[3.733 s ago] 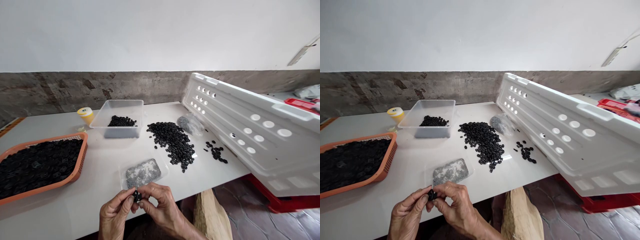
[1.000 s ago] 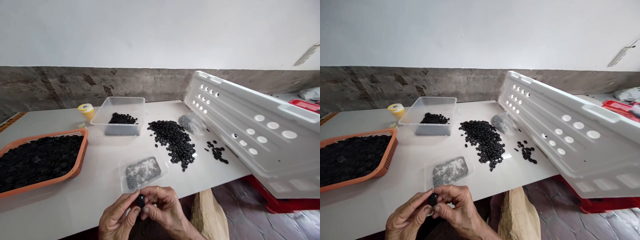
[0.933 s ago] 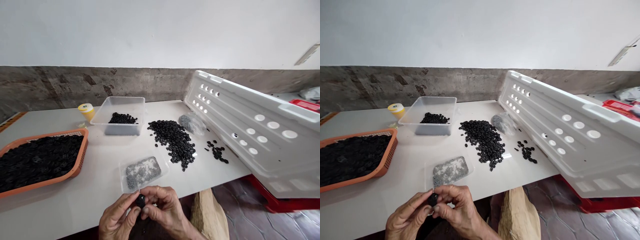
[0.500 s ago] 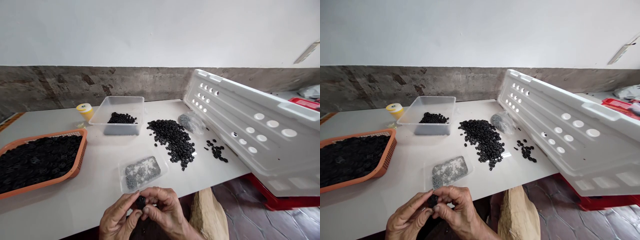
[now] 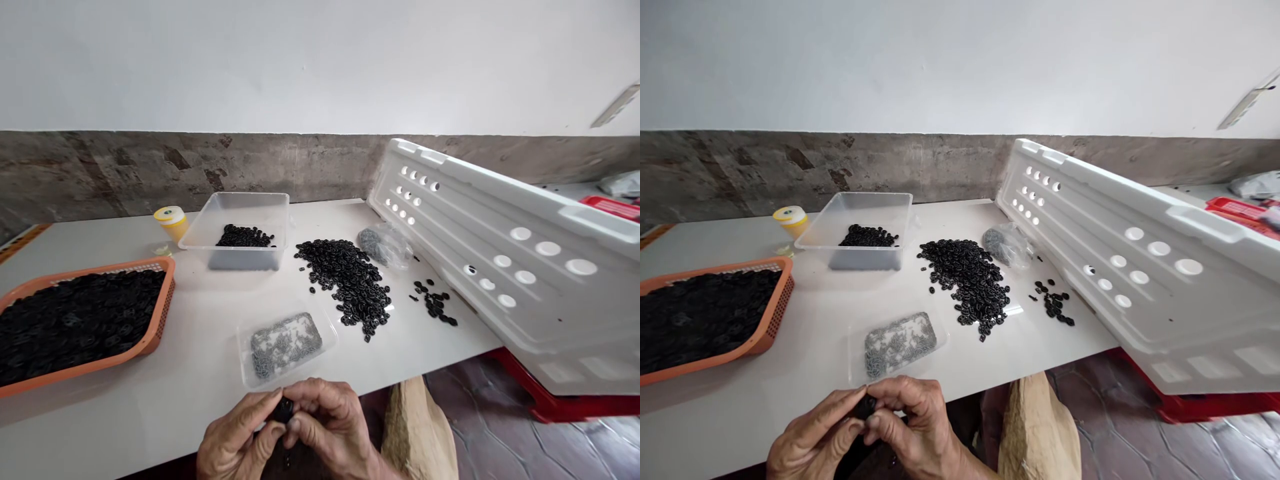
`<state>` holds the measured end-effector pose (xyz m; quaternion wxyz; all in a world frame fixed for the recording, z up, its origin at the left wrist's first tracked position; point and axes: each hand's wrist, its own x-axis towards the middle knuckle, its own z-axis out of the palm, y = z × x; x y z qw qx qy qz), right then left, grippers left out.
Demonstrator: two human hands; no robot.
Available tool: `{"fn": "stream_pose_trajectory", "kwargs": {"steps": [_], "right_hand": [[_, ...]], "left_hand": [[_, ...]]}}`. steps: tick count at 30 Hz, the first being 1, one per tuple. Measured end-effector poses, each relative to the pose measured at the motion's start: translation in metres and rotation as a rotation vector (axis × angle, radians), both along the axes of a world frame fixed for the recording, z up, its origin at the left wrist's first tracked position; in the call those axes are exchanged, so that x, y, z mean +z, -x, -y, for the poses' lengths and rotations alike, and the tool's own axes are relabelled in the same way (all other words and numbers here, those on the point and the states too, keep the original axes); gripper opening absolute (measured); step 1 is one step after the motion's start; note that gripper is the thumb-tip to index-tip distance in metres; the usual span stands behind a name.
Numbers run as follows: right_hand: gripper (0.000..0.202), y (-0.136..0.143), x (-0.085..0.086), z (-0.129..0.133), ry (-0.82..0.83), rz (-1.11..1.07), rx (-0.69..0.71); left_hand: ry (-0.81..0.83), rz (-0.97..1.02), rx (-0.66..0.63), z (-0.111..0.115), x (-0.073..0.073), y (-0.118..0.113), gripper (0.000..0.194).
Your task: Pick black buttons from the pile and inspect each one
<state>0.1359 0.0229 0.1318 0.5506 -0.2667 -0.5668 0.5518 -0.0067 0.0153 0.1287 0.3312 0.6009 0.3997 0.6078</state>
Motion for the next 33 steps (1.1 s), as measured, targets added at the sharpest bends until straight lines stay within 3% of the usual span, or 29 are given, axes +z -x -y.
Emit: {"fn": "stream_pose_trajectory", "kwargs": {"steps": [22,29,33], "right_hand": [[0.021,-0.001,-0.001,-0.002,-0.009,0.047,-0.016],[0.02,0.0,-0.001,-0.002,-0.003,0.038,-0.024],[0.021,0.0,-0.005,-0.002,0.012,0.019,-0.011]], "left_hand": [[-0.052,-0.054,-0.005,-0.004,-0.006,0.003,0.028],[-0.218,-0.257,-0.133,-0.014,-0.012,0.021,0.051],[-0.223,-0.265,-0.11,-0.015,-0.012,0.024,0.049]]}}
